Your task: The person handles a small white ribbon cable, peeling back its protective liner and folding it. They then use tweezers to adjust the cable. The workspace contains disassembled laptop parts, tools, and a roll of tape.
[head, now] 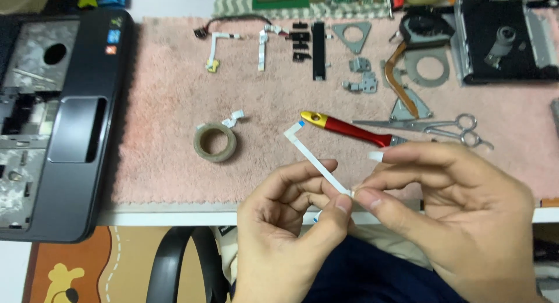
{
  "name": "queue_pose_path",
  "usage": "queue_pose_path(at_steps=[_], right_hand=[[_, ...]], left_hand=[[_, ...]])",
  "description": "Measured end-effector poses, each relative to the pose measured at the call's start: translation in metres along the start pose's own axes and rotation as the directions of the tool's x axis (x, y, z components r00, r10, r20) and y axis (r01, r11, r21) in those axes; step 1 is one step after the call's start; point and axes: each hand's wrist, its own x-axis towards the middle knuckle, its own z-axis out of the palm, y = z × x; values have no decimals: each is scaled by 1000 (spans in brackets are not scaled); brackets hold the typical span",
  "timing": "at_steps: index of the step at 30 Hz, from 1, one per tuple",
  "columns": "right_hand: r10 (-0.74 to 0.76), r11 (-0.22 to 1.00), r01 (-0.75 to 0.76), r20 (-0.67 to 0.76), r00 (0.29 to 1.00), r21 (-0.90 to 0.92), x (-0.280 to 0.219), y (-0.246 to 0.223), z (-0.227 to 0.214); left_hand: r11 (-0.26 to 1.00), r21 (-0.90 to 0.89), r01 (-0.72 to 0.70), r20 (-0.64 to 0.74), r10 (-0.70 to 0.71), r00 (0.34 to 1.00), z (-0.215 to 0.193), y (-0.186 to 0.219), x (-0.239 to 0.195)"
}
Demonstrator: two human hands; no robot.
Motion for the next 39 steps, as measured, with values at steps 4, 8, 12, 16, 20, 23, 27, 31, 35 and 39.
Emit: queue_pose_path(at_steps=[4, 8, 12, 16, 20, 23, 27, 31, 35, 39], right_hand=[[52, 998, -50, -33, 998, 48, 0, 8, 3], [-4, 983, 4, 2, 1000, 184, 3, 24, 0], [38, 945, -53, 51, 998, 324, 3, 35, 2], [109, 926, -112, 28, 994, 361, 4, 57, 1], [46, 924, -36, -17, 999, 381, 5, 59, 3], [15, 934, 14, -79, 997, 357, 4, 53, 8], [-22, 959, 68, -168, 985, 276, 3, 49, 16], [-6, 933, 60, -152, 988, 356, -1, 48, 20], [212, 909, -150, -123, 969, 389, 1, 46, 17], [281, 912, -232, -102, 954, 338, 4, 46, 13]], left_hand=[[995, 36, -90, -62, 92, 994, -2, -8, 5], [988, 6, -157, -84, 156, 984, -7, -20, 11], [979, 34, -200, -41, 201, 979, -9, -29, 14], [971, 24, -239, -43, 240, 970, -10, -43, 16], [978, -28, -206, 19, 206, 978, -6, -38, 16], [992, -32, -126, -20, 125, 992, -3, -33, 15], [926, 18, -378, 56, 376, 925, -5, -38, 21], [925, 94, -369, 26, 369, 929, -2, -35, 17], [880, 255, -401, 41, 404, 914, -6, -35, 19], [944, 124, -307, 56, 302, 952, -10, -46, 20]])
